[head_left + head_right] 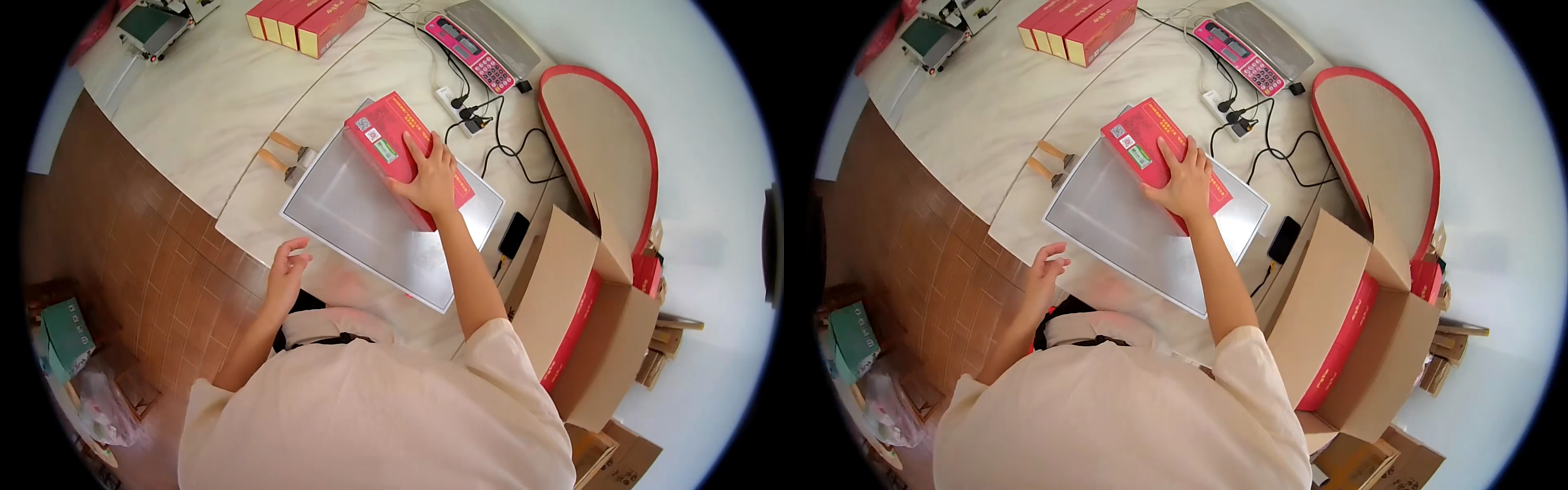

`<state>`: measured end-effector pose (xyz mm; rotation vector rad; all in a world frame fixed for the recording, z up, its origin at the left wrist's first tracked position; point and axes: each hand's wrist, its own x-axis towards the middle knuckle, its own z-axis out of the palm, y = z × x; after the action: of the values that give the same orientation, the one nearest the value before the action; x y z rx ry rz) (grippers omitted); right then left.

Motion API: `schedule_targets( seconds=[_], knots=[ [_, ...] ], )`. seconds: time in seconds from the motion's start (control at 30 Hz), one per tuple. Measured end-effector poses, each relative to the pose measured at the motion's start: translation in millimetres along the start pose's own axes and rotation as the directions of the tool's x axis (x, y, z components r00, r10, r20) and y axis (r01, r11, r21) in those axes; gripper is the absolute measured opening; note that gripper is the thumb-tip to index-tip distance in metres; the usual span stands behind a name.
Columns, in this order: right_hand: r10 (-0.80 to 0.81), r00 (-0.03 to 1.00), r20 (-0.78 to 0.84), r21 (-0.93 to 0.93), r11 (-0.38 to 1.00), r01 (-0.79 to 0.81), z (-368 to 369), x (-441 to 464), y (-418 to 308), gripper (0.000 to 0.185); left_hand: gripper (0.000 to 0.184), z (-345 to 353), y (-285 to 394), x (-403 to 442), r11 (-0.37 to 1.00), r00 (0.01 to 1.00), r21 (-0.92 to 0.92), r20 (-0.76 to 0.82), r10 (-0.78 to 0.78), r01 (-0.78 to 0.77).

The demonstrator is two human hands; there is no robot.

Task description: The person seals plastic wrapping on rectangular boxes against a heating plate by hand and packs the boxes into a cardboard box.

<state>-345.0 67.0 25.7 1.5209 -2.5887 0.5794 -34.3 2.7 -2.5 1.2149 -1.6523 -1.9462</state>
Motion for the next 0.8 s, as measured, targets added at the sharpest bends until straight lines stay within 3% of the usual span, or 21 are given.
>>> schedule_targets(
  seconds=[0.17,0.23,0.43,0.63,0.77,0.8],
  knots=[
    [-0.009,0.998,-0.061,-0.032,0.999,0.007,1.6,-25.5,2.2,0.086,0.031,-5.8,3.4,-28.9,1.000,0.999,0.022,0.039,-0.015,0.014],
    [0.010,0.999,-0.043,-0.025,1.000,-0.011,-9.6,-43.3,-5.3,0.087,0.030,-11.4,-3.0,-36.1,0.999,0.999,0.023,0.040,0.036,-0.037],
    [0.083,0.994,0.071,-0.024,0.996,-0.081,-32.8,-107.1,-26.8,0.092,0.027,-10.3,3.3,-45.7,0.999,0.998,0.019,0.058,-0.030,0.029],
    [0.135,0.982,0.133,-0.028,0.991,-0.132,-49.6,-177.2,-51.5,0.095,0.025,-11.3,-1.4,-38.5,0.997,0.986,-0.020,0.148,0.079,-0.077],
    [0.187,0.967,0.174,0.028,0.980,-0.195,-64.5,-210.3,-66.6,0.100,0.024,-9.0,-8.9,-34.7,0.994,0.973,-0.046,0.203,0.106,-0.099],
    [0.273,0.941,0.199,0.148,0.941,-0.304,-70.4,-215.9,-67.9,0.099,0.024,-7.6,-8.9,-32.7,0.993,0.968,-0.044,0.222,0.120,-0.113]
  ],
)
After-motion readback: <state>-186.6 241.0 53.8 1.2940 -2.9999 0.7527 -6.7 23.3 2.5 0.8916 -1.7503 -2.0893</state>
